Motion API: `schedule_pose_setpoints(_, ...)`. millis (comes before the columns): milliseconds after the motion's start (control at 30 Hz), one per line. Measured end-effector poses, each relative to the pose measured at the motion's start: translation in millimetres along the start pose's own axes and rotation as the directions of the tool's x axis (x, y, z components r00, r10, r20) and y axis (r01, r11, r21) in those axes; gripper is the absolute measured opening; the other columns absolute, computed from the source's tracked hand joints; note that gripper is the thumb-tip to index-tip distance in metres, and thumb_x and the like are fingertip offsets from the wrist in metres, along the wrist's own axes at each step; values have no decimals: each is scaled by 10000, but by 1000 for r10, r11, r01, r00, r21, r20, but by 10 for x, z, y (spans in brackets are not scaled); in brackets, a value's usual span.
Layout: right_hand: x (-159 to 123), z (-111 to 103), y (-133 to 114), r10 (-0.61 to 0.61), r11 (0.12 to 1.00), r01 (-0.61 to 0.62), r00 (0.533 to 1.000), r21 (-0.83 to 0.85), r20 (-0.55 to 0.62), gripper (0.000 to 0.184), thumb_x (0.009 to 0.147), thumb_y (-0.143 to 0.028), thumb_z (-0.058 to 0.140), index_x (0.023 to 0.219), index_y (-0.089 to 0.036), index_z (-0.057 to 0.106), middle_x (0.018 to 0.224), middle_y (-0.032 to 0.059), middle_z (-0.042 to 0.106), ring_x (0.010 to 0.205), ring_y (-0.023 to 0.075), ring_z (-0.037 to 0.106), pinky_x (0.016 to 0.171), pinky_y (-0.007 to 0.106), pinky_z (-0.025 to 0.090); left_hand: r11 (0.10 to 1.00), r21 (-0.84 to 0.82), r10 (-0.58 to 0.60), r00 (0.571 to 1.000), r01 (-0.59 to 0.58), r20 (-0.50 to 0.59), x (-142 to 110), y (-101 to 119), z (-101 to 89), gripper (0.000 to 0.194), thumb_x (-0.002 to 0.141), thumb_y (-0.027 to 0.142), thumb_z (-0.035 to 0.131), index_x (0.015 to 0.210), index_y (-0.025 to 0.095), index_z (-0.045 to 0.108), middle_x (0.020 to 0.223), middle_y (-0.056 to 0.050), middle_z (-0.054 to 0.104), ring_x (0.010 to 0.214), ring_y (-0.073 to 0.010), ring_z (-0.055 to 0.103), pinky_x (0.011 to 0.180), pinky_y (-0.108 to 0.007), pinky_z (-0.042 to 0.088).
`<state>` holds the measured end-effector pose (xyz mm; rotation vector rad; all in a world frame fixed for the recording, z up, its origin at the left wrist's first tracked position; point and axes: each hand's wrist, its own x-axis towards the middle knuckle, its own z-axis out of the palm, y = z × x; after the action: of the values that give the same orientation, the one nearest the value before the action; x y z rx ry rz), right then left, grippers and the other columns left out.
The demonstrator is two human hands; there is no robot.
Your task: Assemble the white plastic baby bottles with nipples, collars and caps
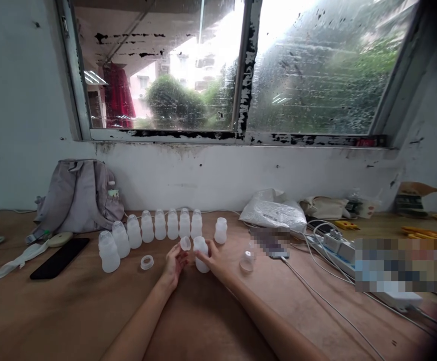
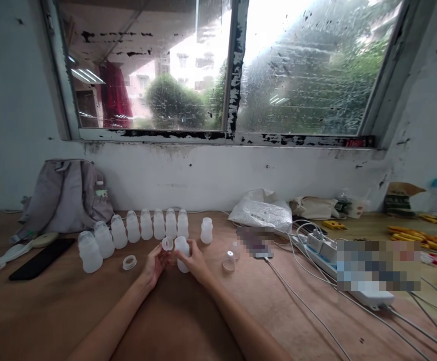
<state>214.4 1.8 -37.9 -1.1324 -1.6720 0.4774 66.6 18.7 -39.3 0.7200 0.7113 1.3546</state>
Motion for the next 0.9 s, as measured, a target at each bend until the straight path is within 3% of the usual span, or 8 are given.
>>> schedule_pose_setpoints(67,-32,17,-16,-45,998,48,996,-30,77,293,754,-338,531,1012,-224,449,890,20,613,778,165,578,677,277,469,1000,14,9,1000,-9,28,-14,-4,11,221,685,334,601,821,162,586,709,-23,607,583,-114,578,526,-228,476)
schedule_pose_setpoints(167,-49,-19,-22,-126,971,135,991,-199,54,393,718,-332,582,1074,-216,464,946,32,608,823,184,567,721,298,456,998,48,37,998,-39,49,-28,0,17,259,662,361,625,823,162,592,697,-9,592,591,-109,566,543,-225,472)
schedule_pose_setpoints(300,-68,-93,-16,-216,842,213,975,-496,52,508,675,-357,638,1140,-227,480,952,71,588,856,224,529,757,351,432,988,132,75,996,-79,39,-32,12,9,298,608,363,676,807,151,612,664,11,574,547,-79,528,492,-172,418)
schedule_pose_setpoints(400,-90,-116,-49,-237,776,241,968,-582,85,511,708,-372,607,1178,-237,458,923,82,575,856,233,508,752,358,424,974,200,103,994,-108,32,-26,20,2,331,590,395,685,789,139,621,610,22,549,504,-65,490,466,-159,388)
schedule_pose_setpoints(533,-107,-101,-87,-236,752,233,969,-616,79,499,725,-390,582,1179,-223,459,915,90,569,856,240,497,751,362,419,957,254,137,990,-142,41,-18,31,-4,352,583,426,682,772,136,619,590,27,530,486,-56,463,454,-153,375)
schedule_pose_setpoints(900,-128,-63,-76,-211,820,216,975,-530,71,496,706,-406,591,1144,-207,467,1008,88,581,884,228,524,770,345,432,954,273,115,992,-123,46,-26,42,-2,390,609,457,645,828,135,618,650,-4,556,538,-76,514,479,-162,413)
